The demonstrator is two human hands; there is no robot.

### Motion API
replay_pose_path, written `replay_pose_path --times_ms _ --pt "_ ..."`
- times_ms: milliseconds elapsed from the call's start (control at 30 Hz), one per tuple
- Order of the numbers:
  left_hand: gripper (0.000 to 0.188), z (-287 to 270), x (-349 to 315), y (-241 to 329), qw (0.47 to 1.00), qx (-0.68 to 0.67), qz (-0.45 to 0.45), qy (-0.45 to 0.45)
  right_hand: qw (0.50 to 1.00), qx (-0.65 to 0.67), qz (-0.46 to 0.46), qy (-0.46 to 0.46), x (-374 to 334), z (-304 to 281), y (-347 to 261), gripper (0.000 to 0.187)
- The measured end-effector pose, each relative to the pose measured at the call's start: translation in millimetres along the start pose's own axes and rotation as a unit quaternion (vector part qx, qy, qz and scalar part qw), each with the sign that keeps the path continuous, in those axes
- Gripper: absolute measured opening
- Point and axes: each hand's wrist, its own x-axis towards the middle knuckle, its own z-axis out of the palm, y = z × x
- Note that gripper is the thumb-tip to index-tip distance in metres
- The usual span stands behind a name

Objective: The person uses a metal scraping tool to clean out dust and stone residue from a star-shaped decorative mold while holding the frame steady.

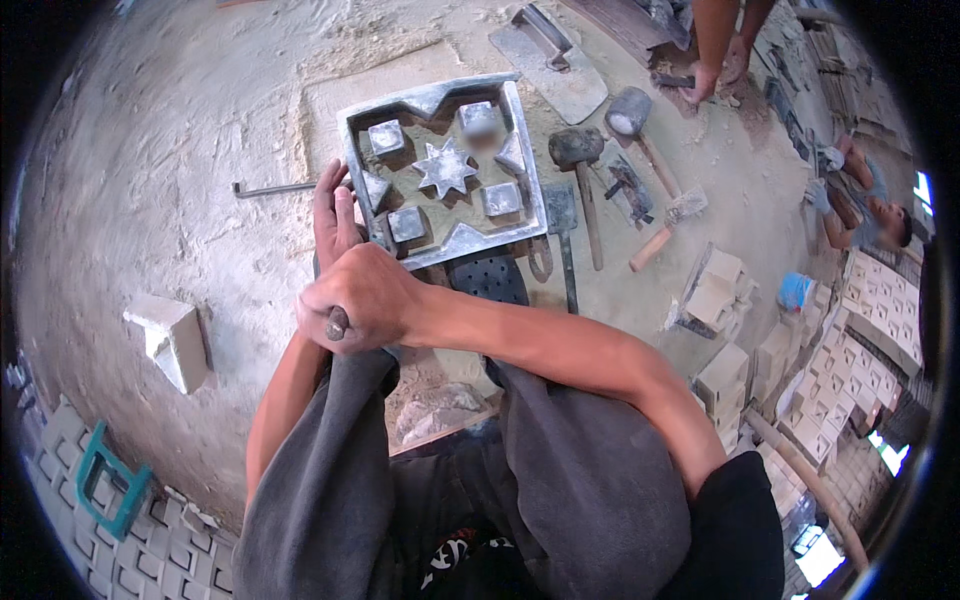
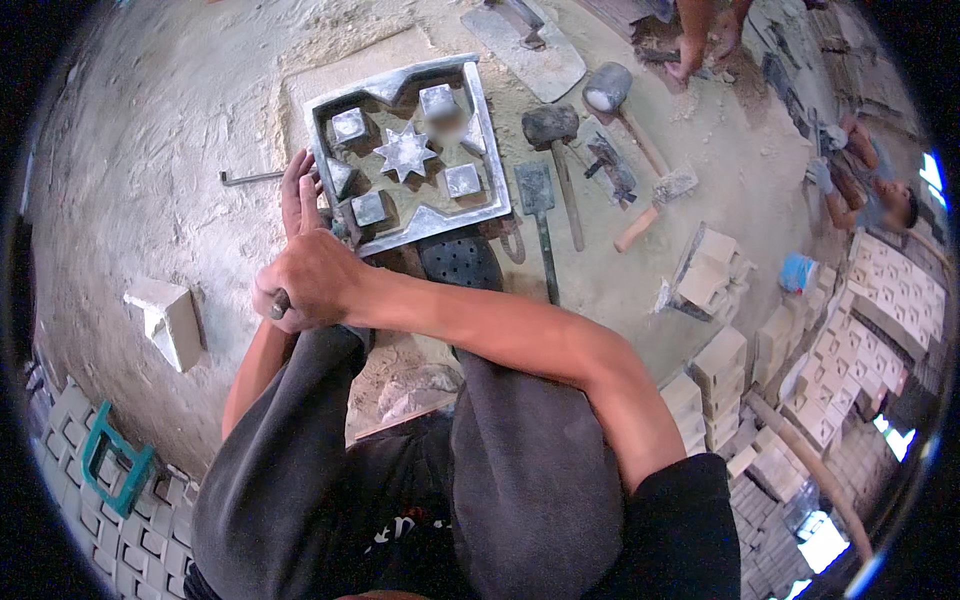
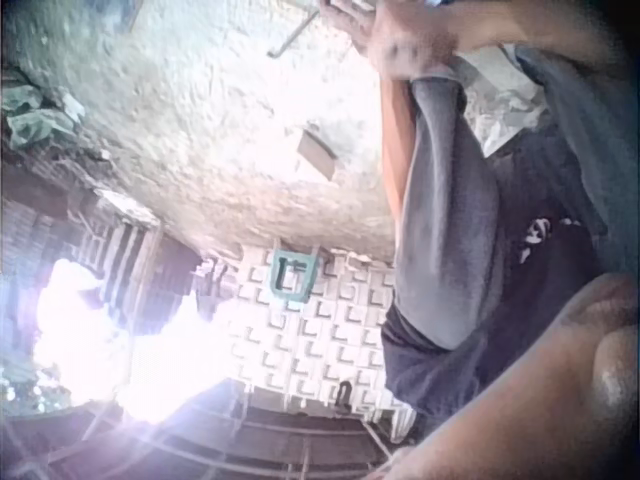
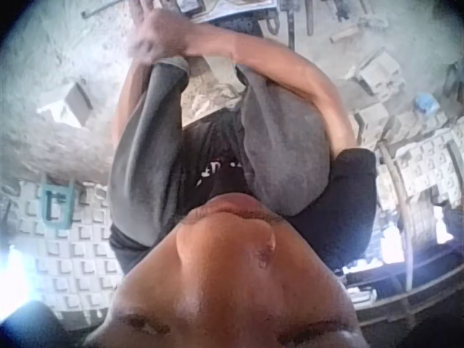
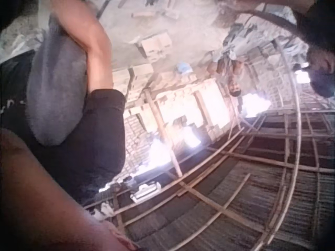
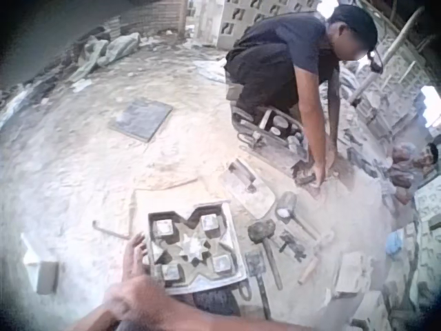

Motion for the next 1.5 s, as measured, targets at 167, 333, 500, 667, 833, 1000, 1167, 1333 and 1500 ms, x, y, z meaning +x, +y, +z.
replay_pose_path --times_ms 167,333,500,667,833,1000,1167,1333,1500 --pt "0.044 4 -5 2 0.999 -0.033 -0.016 0.002 1.000 0.010 0.000 0.015 9 -8 -10 0.023" --pt "0.045 6 -3 11 0.999 -0.044 -0.020 -0.017 0.991 0.089 0.068 0.070 20 -15 -12 0.010" --pt "0.044 -12 5 -34 0.999 -0.029 -0.008 -0.026 0.995 0.010 0.039 -0.092 7 12 -18 0.004" --pt "0.044 1 0 -16 0.998 -0.048 -0.050 -0.003 0.999 0.016 0.032 0.024 14 -1 -5 0.015" --pt "0.044 -6 2 -22 0.998 -0.050 -0.034 -0.014 0.999 0.041 0.002 0.003 15 4 -5 0.027" --pt "0.044 -1 2 -14 0.998 -0.041 -0.039 -0.002 0.999 0.026 0.026 0.024 16 -8 -4 0.029" --pt "0.040 -4 4 -13 1.000 -0.003 -0.008 -0.014 0.999 0.039 0.001 0.009 13 -19 -18 0.030" --pt "0.041 -7 6 -4 0.999 0.032 -0.033 -0.029 0.999 0.014 -0.006 -0.029 0 -31 17 0.028" --pt "0.041 -15 4 -5 0.998 0.049 -0.041 -0.005 0.998 0.051 0.023 -0.004 22 -24 -1 0.029"
